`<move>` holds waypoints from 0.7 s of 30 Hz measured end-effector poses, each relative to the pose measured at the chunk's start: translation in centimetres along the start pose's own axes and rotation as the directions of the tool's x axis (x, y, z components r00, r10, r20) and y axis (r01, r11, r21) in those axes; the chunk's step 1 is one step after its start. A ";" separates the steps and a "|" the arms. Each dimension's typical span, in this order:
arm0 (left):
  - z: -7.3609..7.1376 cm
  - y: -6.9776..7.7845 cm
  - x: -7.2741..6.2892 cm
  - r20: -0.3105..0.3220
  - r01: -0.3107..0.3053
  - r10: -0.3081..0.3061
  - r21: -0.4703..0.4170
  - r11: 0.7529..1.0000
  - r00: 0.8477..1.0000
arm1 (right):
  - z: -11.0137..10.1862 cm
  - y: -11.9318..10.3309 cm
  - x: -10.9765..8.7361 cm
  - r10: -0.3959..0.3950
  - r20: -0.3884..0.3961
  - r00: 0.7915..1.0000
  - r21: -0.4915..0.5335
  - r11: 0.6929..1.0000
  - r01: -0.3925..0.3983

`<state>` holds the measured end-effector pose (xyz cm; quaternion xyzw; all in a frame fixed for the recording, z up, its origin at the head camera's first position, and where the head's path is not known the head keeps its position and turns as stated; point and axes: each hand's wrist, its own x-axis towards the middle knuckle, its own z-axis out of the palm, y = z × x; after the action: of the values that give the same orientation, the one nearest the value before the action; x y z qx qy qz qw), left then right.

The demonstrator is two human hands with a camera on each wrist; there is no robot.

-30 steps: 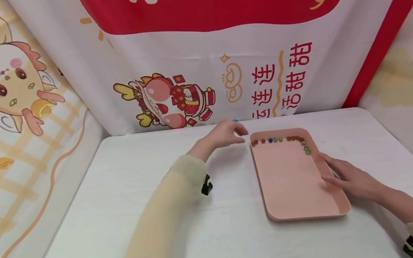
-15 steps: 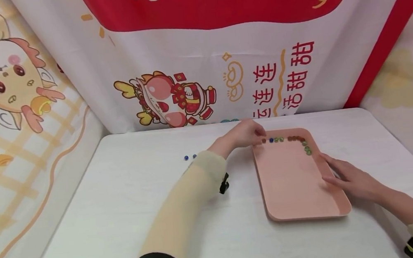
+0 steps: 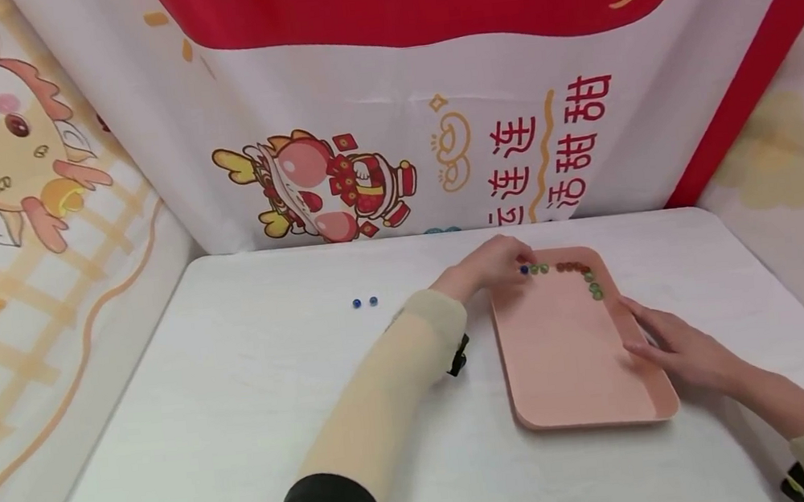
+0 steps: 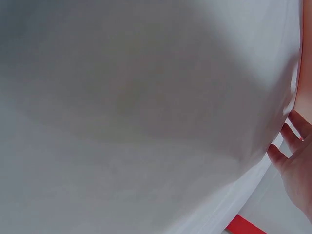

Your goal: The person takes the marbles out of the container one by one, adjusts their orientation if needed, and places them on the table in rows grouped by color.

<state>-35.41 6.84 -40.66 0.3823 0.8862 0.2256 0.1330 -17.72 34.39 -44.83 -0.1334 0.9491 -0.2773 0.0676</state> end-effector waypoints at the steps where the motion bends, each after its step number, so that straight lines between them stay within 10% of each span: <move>1: 0.1 0.0 0.1 -0.007 0.012 -0.012 -0.001 1.000 1.000 | 0.0 -0.1 0.0 0.002 -0.002 1.000 0.001 1.000 -0.002; 21: 2.1 -0.5 1.0 -0.025 0.016 -0.013 0.107 0.994 1.000 | -0.1 0.0 0.2 0.025 0.009 1.000 -0.010 1.000 -0.025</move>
<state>-35.57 7.93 -42.75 0.3797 0.9013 0.1812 0.1032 -17.94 34.35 -44.78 -0.1233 0.9516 -0.2713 0.0748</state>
